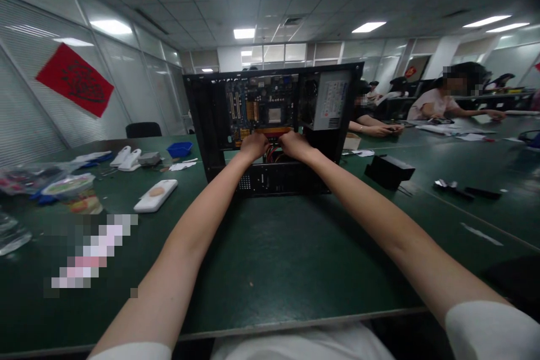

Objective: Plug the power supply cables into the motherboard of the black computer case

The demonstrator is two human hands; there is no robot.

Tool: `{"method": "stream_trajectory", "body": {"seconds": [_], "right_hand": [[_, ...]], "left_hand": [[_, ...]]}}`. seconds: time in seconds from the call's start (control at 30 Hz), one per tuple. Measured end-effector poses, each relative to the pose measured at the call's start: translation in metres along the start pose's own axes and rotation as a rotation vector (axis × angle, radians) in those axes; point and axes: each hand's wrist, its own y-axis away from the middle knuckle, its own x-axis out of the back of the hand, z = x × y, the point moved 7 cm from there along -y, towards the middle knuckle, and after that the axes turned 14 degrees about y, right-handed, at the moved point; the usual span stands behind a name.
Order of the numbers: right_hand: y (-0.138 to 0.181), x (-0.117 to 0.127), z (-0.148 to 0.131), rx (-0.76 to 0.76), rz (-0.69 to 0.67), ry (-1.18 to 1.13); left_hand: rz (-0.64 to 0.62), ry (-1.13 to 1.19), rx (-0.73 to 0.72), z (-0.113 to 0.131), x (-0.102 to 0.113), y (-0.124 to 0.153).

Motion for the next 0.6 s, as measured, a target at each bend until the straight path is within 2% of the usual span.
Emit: {"method": "stream_trajectory", "body": {"seconds": [0.6], "right_hand": [[-0.0065,-0.0037,0.0016,0.003,-0.004,-0.053]], "left_hand": [[-0.017,-0.072,0.054,-0.0013,0.0017,-0.0011]]}}
